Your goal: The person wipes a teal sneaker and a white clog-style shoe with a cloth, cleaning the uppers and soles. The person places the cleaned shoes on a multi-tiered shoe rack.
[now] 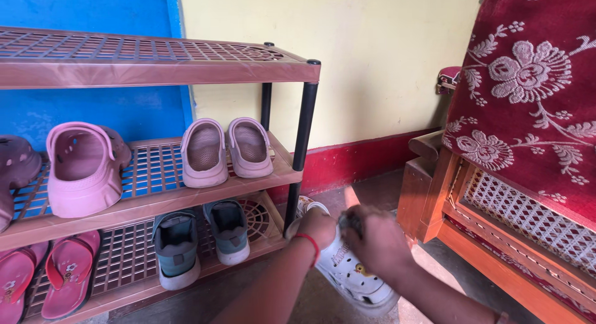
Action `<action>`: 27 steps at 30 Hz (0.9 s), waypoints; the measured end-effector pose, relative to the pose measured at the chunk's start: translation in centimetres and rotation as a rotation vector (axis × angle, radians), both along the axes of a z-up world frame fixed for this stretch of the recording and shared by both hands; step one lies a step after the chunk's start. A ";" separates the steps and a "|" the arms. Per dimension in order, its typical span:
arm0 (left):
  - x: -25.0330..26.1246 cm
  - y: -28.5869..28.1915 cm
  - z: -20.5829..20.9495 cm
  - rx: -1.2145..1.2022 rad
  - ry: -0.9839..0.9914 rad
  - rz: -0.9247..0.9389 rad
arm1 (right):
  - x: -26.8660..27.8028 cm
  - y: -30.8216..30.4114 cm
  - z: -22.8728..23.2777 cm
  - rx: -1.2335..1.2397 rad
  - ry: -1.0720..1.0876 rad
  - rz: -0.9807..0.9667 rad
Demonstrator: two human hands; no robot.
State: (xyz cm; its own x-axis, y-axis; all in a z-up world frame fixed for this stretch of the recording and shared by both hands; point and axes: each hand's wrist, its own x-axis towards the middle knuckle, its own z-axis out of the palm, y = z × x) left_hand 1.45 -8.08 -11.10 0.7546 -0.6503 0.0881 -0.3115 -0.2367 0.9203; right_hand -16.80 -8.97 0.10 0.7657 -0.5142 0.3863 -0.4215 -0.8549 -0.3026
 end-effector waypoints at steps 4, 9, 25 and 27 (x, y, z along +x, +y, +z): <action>1.1 -1.1 -0.7 -0.082 0.229 0.334 | -0.3 2.6 -0.9 -0.168 -0.019 0.224; -1.5 0.0 2.3 -0.210 0.381 0.458 | 0.9 0.5 0.3 -0.203 -0.014 0.108; -4.4 5.2 7.9 -0.274 0.067 0.640 | 2.2 1.4 -0.7 -0.539 -0.097 0.246; -4.0 5.1 7.8 -0.214 0.072 0.623 | 2.4 2.0 -0.9 -0.504 0.015 0.211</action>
